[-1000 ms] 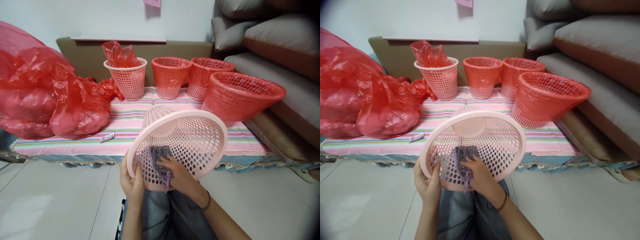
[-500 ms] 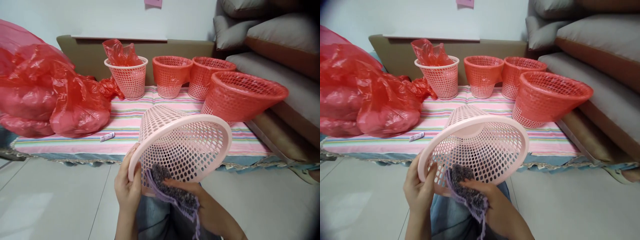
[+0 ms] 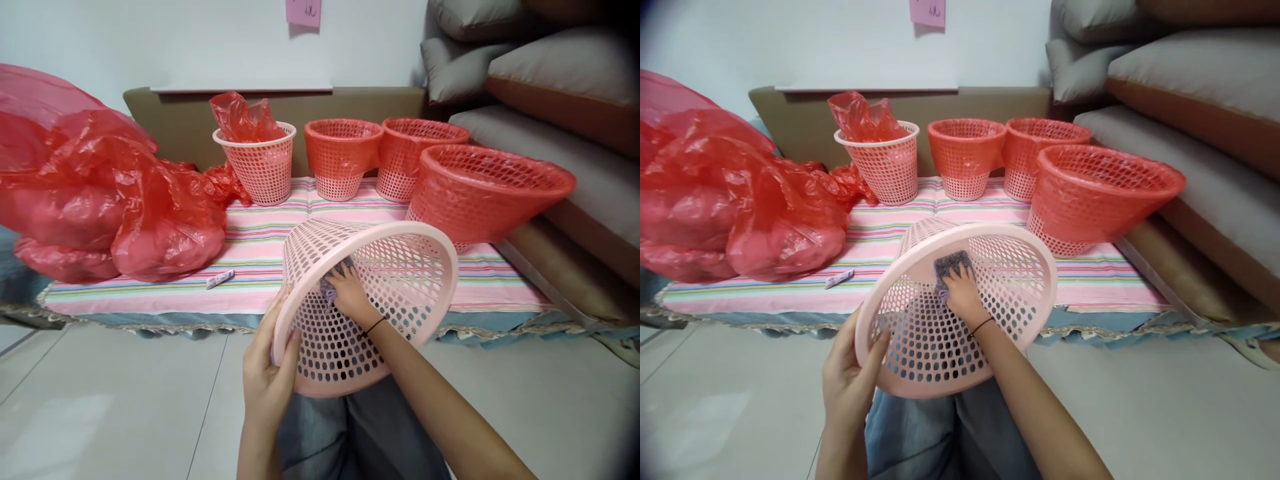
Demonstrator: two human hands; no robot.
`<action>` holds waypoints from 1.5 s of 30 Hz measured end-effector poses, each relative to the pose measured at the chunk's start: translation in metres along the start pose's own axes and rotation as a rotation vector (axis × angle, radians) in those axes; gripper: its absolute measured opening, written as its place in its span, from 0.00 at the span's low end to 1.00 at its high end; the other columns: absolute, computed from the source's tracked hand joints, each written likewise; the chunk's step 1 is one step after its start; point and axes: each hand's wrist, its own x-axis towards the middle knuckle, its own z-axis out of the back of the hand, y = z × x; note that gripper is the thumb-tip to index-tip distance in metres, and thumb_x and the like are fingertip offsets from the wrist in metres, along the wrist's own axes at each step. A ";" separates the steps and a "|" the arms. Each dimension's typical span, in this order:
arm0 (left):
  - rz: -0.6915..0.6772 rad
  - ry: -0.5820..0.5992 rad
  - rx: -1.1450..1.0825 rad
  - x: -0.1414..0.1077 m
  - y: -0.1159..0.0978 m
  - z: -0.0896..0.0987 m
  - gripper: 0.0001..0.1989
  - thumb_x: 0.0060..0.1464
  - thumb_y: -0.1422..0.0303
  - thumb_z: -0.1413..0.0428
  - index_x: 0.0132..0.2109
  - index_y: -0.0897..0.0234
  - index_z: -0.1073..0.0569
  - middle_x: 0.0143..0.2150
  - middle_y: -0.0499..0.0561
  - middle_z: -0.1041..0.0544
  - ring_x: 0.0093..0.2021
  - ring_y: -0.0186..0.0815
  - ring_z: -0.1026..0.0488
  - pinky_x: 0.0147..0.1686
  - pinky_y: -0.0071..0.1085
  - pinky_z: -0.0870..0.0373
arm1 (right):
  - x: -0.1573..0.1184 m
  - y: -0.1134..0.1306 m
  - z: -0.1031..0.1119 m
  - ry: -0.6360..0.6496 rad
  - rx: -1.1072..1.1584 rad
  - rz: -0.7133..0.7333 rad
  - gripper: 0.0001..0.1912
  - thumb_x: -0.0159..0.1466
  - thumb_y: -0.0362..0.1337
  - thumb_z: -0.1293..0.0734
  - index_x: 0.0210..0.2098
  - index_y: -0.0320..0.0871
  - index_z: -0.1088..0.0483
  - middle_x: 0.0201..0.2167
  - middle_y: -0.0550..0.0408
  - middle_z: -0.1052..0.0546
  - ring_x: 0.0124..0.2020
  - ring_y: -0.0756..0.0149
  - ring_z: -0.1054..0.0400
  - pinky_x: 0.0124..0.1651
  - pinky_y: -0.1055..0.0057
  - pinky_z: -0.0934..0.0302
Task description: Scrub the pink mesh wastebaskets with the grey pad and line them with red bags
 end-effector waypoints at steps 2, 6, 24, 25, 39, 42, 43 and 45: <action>0.007 0.047 -0.018 -0.001 0.003 -0.001 0.24 0.59 0.72 0.42 0.62 0.50 0.30 0.61 0.51 0.26 0.62 0.44 0.30 0.63 0.41 0.34 | 0.005 0.001 -0.010 0.029 0.009 -0.048 0.28 0.59 0.27 0.39 0.59 0.39 0.30 0.68 0.45 0.38 0.71 0.44 0.56 0.71 0.44 0.65; 0.016 0.073 -0.048 -0.002 0.010 -0.013 0.27 0.58 0.72 0.40 0.63 0.50 0.32 0.64 0.53 0.29 0.66 0.44 0.34 0.65 0.44 0.39 | 0.019 0.001 -0.014 0.039 0.056 -0.149 0.26 0.62 0.30 0.39 0.60 0.41 0.31 0.66 0.45 0.35 0.70 0.45 0.52 0.69 0.45 0.61; 0.261 -0.438 -0.163 -0.019 0.034 -0.054 0.18 0.57 0.63 0.40 0.54 0.60 0.29 0.53 0.54 0.25 0.56 0.42 0.28 0.61 0.39 0.36 | 0.008 0.052 0.003 0.000 0.794 0.039 0.21 0.66 0.34 0.42 0.56 0.45 0.28 0.53 0.53 0.22 0.50 0.66 0.27 0.58 0.64 0.34; 0.268 -0.460 -0.174 -0.019 0.033 -0.055 0.19 0.57 0.63 0.40 0.54 0.60 0.30 0.53 0.54 0.25 0.57 0.42 0.28 0.61 0.40 0.36 | -0.001 0.055 0.003 0.016 0.843 0.059 0.21 0.66 0.34 0.41 0.56 0.45 0.28 0.53 0.53 0.22 0.49 0.66 0.26 0.57 0.63 0.33; 0.270 -0.497 -0.406 -0.006 0.033 -0.036 0.19 0.55 0.66 0.36 0.54 0.60 0.26 0.55 0.53 0.23 0.60 0.44 0.28 0.63 0.43 0.35 | -0.165 0.045 0.073 0.341 1.110 -0.008 0.19 0.66 0.43 0.33 0.56 0.51 0.26 0.58 0.51 0.26 0.66 0.56 0.40 0.69 0.52 0.48; 0.248 -0.464 -0.534 0.001 0.030 -0.025 0.19 0.54 0.68 0.36 0.54 0.57 0.25 0.57 0.53 0.24 0.62 0.45 0.30 0.63 0.43 0.36 | -0.162 0.034 0.087 0.270 1.336 -0.043 0.20 0.65 0.44 0.32 0.56 0.51 0.26 0.56 0.50 0.24 0.58 0.55 0.30 0.64 0.56 0.38; 0.245 -0.461 -0.557 0.003 0.028 -0.022 0.19 0.54 0.69 0.35 0.53 0.56 0.24 0.58 0.52 0.24 0.62 0.45 0.30 0.63 0.43 0.36 | -0.156 0.030 0.089 0.179 1.388 -0.046 0.20 0.65 0.45 0.32 0.56 0.52 0.26 0.56 0.51 0.24 0.57 0.56 0.28 0.63 0.55 0.37; 0.248 -0.456 -0.578 0.005 0.026 -0.017 0.19 0.53 0.69 0.35 0.53 0.55 0.24 0.59 0.52 0.25 0.62 0.45 0.30 0.63 0.44 0.35 | -0.136 0.023 0.090 -0.046 1.346 -0.016 0.19 0.66 0.44 0.34 0.56 0.54 0.27 0.57 0.53 0.25 0.59 0.56 0.30 0.65 0.54 0.39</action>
